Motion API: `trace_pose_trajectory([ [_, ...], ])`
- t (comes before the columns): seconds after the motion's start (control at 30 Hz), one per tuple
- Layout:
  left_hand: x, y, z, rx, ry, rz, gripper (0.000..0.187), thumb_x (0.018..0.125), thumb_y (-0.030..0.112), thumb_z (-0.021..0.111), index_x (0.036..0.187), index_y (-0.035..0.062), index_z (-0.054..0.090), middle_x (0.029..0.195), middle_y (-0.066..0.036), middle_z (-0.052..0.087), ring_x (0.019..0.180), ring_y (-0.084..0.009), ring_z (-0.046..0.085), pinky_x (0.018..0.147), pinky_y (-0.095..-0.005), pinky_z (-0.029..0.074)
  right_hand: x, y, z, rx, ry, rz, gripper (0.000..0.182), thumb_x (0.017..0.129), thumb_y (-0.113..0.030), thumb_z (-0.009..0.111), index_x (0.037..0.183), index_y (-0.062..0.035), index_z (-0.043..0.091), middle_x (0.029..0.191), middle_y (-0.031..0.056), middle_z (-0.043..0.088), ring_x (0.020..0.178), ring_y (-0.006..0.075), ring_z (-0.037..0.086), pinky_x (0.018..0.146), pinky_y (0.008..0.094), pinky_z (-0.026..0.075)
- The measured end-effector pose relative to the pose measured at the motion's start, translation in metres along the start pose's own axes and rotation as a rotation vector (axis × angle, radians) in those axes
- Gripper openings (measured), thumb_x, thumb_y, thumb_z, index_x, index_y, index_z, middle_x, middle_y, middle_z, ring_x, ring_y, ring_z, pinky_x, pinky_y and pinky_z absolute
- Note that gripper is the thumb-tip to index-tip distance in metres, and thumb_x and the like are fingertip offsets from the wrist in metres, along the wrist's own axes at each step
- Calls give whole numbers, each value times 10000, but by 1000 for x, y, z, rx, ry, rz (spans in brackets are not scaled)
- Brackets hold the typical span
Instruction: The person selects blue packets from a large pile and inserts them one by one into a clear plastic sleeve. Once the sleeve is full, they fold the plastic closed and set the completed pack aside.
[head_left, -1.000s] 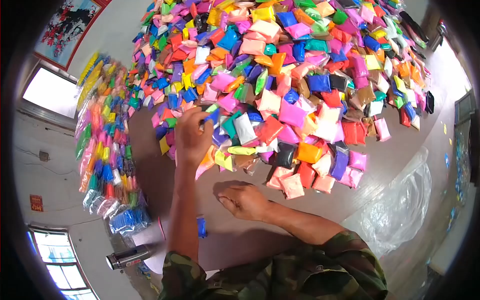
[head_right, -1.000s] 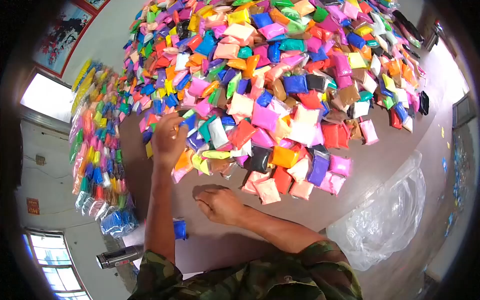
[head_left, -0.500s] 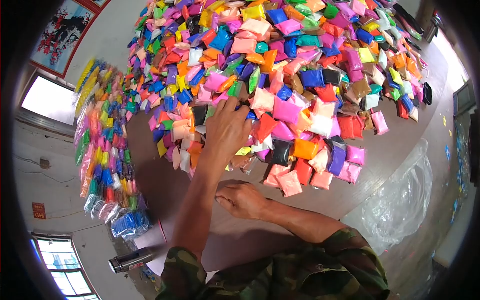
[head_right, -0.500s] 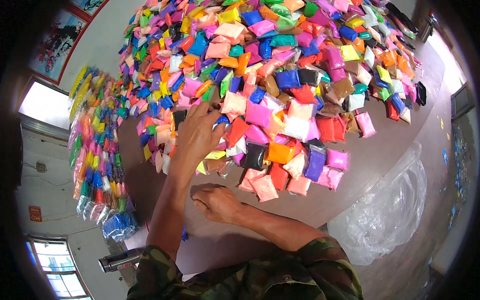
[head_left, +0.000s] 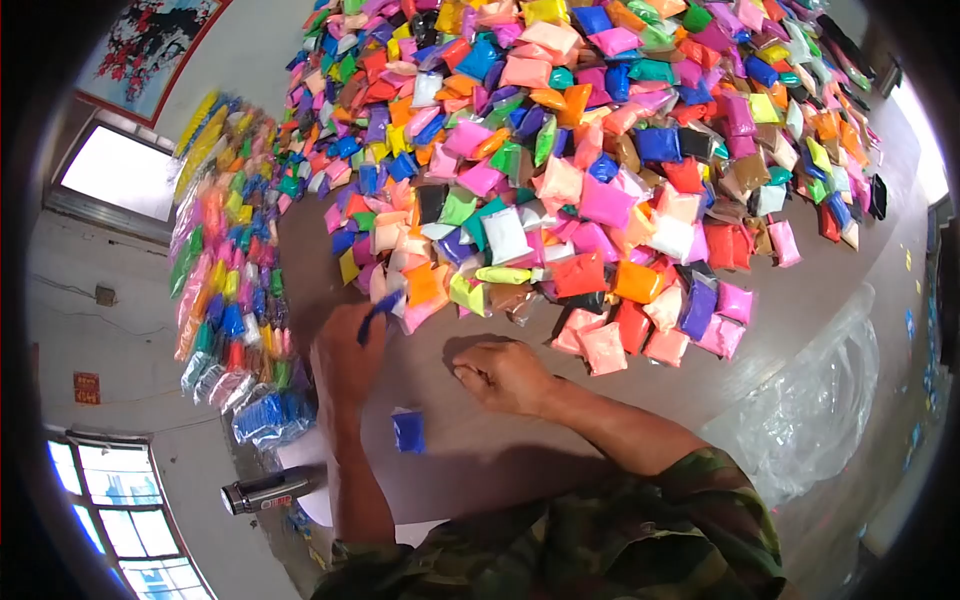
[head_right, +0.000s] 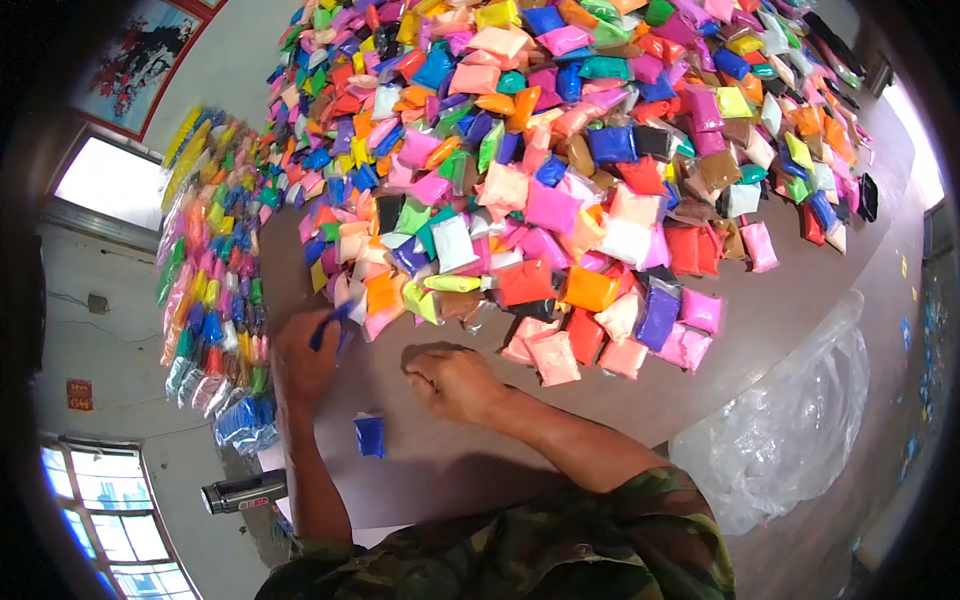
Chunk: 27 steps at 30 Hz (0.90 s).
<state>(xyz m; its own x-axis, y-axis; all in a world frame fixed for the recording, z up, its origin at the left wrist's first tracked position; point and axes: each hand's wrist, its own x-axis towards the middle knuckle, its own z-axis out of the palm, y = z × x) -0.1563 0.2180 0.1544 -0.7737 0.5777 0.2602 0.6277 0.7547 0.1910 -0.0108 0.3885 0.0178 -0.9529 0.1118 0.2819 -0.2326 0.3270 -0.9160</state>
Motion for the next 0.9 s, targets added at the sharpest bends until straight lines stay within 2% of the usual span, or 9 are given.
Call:
trace_pose_trajectory([
  [0.13, -48, -34, 13, 188, -162, -41, 224, 927, 208, 760, 1093, 57, 778, 1105, -149, 758, 994, -384, 741, 888, -480, 589, 1, -5, -2, 35, 47, -45, 121, 952, -140, 679, 1014, -36, 690, 966, 199, 727, 944, 442, 701, 824, 554, 562],
  [0.23, -60, -35, 13, 121, -227, -4, 278, 900, 229, 802, 1122, 62, 796, 1124, -151, 773, 985, -349, 754, 893, -462, 595, 0, -2, -2, 42, 51, -53, 109, 947, -125, 679, 1001, -30, 684, 948, 201, 720, 932, 444, 697, 814, 552, 561],
  [0.33, -53, -29, 8, 116, -238, -69, 274, 906, 232, 803, 1118, 59, 802, 1134, -151, 777, 977, -331, 764, 891, -445, 598, 1, 3, 1, 69, 74, -120, 94, 940, -105, 685, 990, -26, 685, 935, 200, 714, 919, 439, 696, 803, 545, 561],
  [0.43, -41, -40, 3, 83, -184, -124, 297, 923, 264, 775, 1160, 86, 796, 1127, -139, 774, 1064, -351, 740, 920, -462, 589, 3, 5, 2, 66, 84, -131, 85, 933, -93, 694, 983, -24, 688, 922, 197, 710, 903, 434, 693, 796, 537, 560],
  [0.53, -41, -49, 18, -22, -252, -173, 318, 926, 254, 799, 1172, 54, 791, 1173, -160, 775, 967, -313, 762, 889, -422, 596, 4, 7, 4, 69, 102, -137, 81, 933, -92, 701, 973, -24, 684, 907, 197, 702, 889, 436, 684, 790, 536, 557],
  [0.63, -54, -47, 45, -105, -193, -43, 311, 915, 239, 801, 1161, 49, 787, 1199, -170, 763, 1008, -322, 748, 900, -422, 594, 3, 4, 2, 50, 69, -89, 77, 932, -89, 700, 976, -27, 687, 914, 196, 709, 897, 431, 689, 795, 531, 559],
  [0.73, -58, -47, 44, -80, -338, -88, 299, 905, 232, 805, 1138, 47, 785, 1190, -171, 754, 1058, -328, 736, 910, -426, 591, 3, 7, 3, 65, 76, -100, 90, 934, -105, 696, 983, -30, 693, 929, 196, 718, 917, 422, 702, 809, 528, 564],
  [0.83, -63, -54, 36, -45, -358, -90, 298, 887, 230, 820, 1116, 44, 781, 1134, -167, 754, 1054, -340, 734, 907, -440, 589, 2, 8, 7, 31, 75, -98, 103, 938, -122, 687, 986, -32, 697, 959, 189, 728, 941, 420, 711, 826, 527, 571],
  [0.9, -55, -43, 33, 32, -259, 4, 292, 902, 240, 810, 1126, 53, 786, 1131, -162, 753, 1050, -358, 731, 919, -454, 582, 2, 9, 6, 21, 82, -113, 110, 939, -125, 683, 993, -32, 701, 977, 184, 732, 951, 422, 713, 838, 534, 572],
])
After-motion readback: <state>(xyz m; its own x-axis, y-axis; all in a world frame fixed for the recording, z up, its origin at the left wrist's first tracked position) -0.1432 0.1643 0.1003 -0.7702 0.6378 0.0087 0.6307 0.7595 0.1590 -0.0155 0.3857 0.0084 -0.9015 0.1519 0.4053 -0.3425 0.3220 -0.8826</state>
